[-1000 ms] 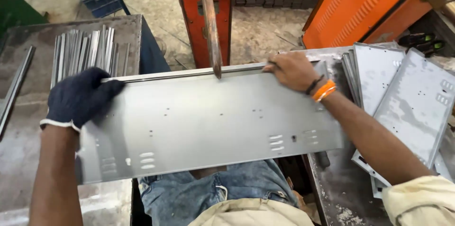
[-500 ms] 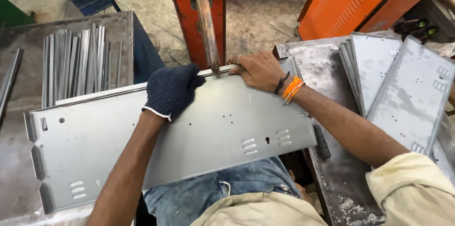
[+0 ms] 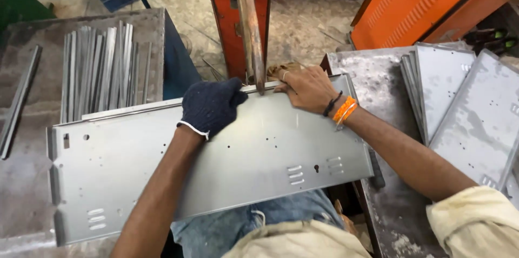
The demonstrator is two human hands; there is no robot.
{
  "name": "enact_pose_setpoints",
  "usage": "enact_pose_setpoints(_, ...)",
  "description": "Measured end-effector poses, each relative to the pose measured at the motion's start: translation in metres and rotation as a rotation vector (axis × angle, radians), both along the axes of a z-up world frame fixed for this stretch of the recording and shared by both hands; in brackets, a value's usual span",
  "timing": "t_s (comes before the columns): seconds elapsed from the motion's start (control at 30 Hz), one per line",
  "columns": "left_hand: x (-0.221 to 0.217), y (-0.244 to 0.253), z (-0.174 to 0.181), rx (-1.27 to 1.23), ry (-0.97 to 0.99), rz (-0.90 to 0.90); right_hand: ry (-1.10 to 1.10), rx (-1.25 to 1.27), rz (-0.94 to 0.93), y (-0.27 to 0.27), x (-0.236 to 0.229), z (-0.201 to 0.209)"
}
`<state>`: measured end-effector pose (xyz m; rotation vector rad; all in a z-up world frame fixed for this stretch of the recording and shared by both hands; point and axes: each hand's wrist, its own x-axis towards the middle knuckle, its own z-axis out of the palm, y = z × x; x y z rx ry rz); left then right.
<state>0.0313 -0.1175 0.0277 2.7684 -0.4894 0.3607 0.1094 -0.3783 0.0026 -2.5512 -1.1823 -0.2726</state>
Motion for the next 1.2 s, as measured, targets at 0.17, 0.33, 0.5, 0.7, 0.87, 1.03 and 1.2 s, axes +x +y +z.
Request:
enact_pose_setpoints(0.17,-0.003,0.007,0.001,-0.001,-0.013,-0.019,0.079,-0.058,-0.088,-0.004,-0.001,-0.003)
enact_pose_setpoints(0.33,-0.012,0.043,0.008,0.069,0.009,0.042,0.049,-0.029,0.064,-0.003,-0.004,0.014)
enact_pose_setpoints(0.5,-0.031,0.087,0.004,0.102,0.074,0.131,0.098,0.09,0.044,-0.02,-0.006,0.007)
enact_pose_setpoints(0.7,-0.043,0.102,-0.004,0.153,0.111,0.156,0.103,0.163,-0.001,0.001,-0.016,-0.005)
enact_pose_setpoints(0.87,-0.041,0.102,-0.005,0.116,0.07,0.158,0.065,0.135,-0.085,-0.003,-0.013,-0.014)
enact_pose_setpoints(1.03,-0.039,0.104,-0.011,0.108,0.121,0.178,0.076,0.203,-0.081,0.004,-0.013,-0.01)
enact_pose_setpoints(1.2,-0.062,0.09,-0.014,0.05,0.042,0.159,0.024,0.248,-0.035,-0.011,-0.012,-0.019)
